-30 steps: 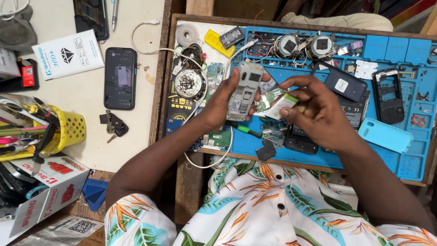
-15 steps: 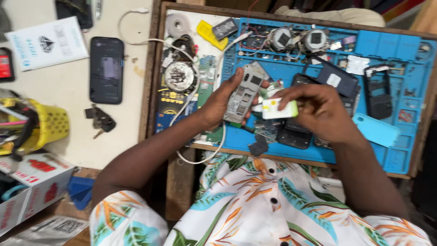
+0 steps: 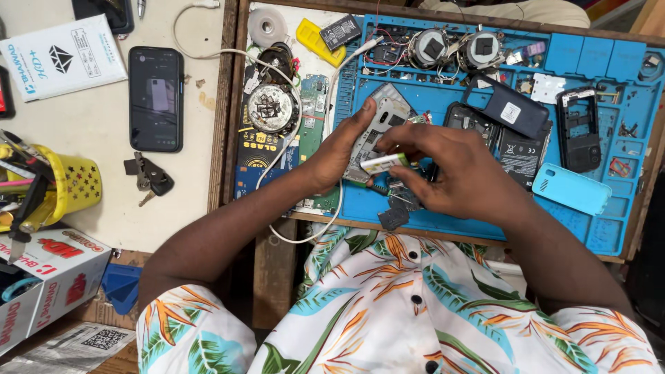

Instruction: The person disassembles a light blue feature phone using a screwdriver, removes the back cover and battery, and then connects a red wire to the internal circuitry to test the device. The phone screen lights up during the test.

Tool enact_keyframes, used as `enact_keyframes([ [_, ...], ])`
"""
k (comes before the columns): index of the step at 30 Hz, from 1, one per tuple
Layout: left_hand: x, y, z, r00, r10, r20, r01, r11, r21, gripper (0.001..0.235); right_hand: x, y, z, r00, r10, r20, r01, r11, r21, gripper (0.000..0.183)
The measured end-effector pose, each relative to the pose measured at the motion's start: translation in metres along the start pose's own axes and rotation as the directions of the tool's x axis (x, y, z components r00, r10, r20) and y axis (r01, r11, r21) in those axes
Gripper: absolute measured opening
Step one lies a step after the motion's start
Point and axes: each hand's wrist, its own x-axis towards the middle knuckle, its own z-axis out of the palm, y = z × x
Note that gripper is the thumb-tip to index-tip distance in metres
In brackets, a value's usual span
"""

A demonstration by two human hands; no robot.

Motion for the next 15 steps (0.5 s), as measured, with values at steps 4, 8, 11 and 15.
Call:
enact_keyframes([
  [4,0.001,-0.001,-0.001,0.999,0.025,0.023,-0.024,1.0,-0.014,0.082,0.007,0.001,-0.002,0.999,-0.051,-0.015,0.05,0.998,-0.049,0.03],
  [8,0.003,-0.006,-0.001,1.0,0.007,0.018,-0.007,1.0,-0.003,0.082,0.009,0.005,-0.004,0.999,-0.05,0.017,0.051,0.996,-0.078,0.027],
  [11,0.002,-0.009,-0.002,1.0,-0.002,0.005,0.002,0.999,0.036,0.085,0.008,0.003,-0.001,0.989,-0.146,-0.034,0.141,0.982,-0.129,0.029],
  [15,0.003,-0.009,-0.003,1.0,0.029,-0.007,-0.029,0.999,0.017,0.083,0.007,-0.005,0.007,0.993,-0.054,-0.103,0.036,0.985,-0.168,0.033],
])
